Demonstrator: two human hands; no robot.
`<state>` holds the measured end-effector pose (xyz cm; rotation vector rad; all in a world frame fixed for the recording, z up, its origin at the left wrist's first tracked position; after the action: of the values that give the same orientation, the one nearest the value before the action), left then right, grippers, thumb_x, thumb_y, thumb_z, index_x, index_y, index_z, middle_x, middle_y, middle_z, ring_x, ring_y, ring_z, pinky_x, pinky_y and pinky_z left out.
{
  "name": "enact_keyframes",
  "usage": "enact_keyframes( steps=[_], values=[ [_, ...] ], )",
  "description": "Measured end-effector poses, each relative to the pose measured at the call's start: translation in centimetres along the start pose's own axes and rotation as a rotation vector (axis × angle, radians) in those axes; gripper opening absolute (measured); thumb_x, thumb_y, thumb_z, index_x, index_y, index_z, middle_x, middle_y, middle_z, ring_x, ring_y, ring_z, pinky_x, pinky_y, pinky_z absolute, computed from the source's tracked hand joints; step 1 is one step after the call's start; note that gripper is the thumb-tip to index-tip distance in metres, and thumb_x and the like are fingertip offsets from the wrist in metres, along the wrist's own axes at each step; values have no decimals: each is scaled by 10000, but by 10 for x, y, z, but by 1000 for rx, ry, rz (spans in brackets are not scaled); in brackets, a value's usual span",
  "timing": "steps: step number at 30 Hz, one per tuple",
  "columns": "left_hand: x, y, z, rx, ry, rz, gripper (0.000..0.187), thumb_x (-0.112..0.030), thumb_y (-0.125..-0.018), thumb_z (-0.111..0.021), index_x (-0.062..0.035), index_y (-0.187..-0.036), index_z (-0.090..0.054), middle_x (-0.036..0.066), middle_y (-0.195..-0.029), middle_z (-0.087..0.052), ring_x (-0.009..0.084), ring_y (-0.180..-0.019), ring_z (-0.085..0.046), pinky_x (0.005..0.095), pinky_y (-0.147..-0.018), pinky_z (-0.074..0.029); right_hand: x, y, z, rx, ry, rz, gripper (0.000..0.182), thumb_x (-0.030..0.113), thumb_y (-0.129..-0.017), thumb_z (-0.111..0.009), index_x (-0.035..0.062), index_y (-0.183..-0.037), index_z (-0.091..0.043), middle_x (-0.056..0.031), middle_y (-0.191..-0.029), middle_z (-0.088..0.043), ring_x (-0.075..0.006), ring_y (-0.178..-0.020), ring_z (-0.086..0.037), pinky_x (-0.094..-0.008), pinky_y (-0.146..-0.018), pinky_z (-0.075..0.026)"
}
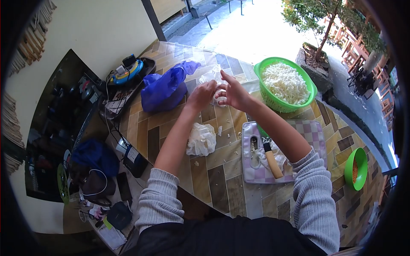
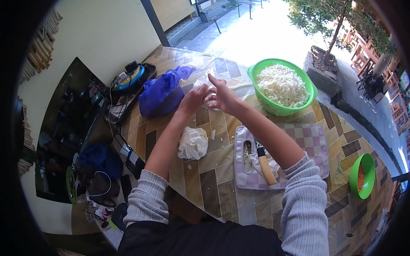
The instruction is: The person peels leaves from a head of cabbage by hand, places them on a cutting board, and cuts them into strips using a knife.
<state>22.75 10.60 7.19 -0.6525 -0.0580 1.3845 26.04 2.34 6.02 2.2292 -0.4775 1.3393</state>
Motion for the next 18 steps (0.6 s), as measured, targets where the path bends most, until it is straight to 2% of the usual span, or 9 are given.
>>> enact_keyframes(
  steps=[2,3,6,7,10,11,14,18],
  values=[
    [-4,-1,3,18,50,18,166,-157,-960,-511,1,-1002,-482,246,-945,-648,437,-863,-636,496,-704,-504,2,3,4,-16,-122,8,677,583,-894,-583,139,-1255,-222,-89,-959,-532,-156,-774,-594,-311,-605,-491],
    [-8,-1,6,29,75,29,175,-169,-967,-508,-2,-1014,-484,246,-953,-647,437,-862,-634,496,-699,-501,7,8,10,-84,-61,40,601,458,-918,-619,134,-1248,-234,-91,-960,-558,-155,-790,-601,-310,-602,-497],
    [-23,-4,14,69,164,19,196,-186,-980,-505,-2,-1045,-513,250,-933,-644,439,-857,-626,492,-684,-487,19,8,23,-81,297,143,518,301,-939,-618,132,-1249,-239,-90,-971,-572,-139,-799,-601,-292,-600,-494],
    [-29,-4,18,76,201,-1,186,-175,-980,-511,0,-1039,-532,250,-893,-640,438,-844,-622,479,-671,-480,23,11,26,-103,376,187,472,156,-928,-611,104,-1236,-257,-82,-939,-616,-119,-762,-598,-253,-607,-482],
    [-42,-2,28,79,249,-14,175,-153,-978,-522,10,-998,-584,252,-799,-629,438,-803,-615,454,-643,-466,31,12,25,-86,636,358,484,112,-903,-636,73,-1225,-276,-82,-880,-667,-118,-733,-603,-250,-624,-487],
    [-45,0,30,73,221,8,185,-154,-977,-524,15,-971,-597,254,-784,-625,439,-788,-613,453,-641,-466,32,9,29,-147,672,458,464,61,-866,-658,48,-1197,-333,-109,-825,-712,-137,-732,-650,-266,-661,-506],
    [-44,1,30,41,132,39,192,-142,-963,-537,22,-912,-624,257,-756,-616,436,-754,-613,456,-646,-468,43,26,16,-230,788,535,417,44,-835,-669,39,-1162,-410,-157,-810,-723,-172,-768,-699,-294,-698,-520],
    [-39,4,24,60,17,25,159,-116,-927,-559,15,-880,-635,260,-761,-614,423,-746,-621,469,-655,-473,52,38,9,-295,867,601,400,35,-782,-701,23,-1118,-484,-176,-783,-720,-200,-757,-720,-295,-695,-528]
  ],
)
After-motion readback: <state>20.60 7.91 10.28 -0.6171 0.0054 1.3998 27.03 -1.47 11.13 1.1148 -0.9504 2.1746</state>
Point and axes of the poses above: each hand's wrist, its own y-axis away from the middle knuckle, its own z-axis out of the back of the hand, x = y × z, the point moved 9 cm from there along -y, towards the middle knuckle
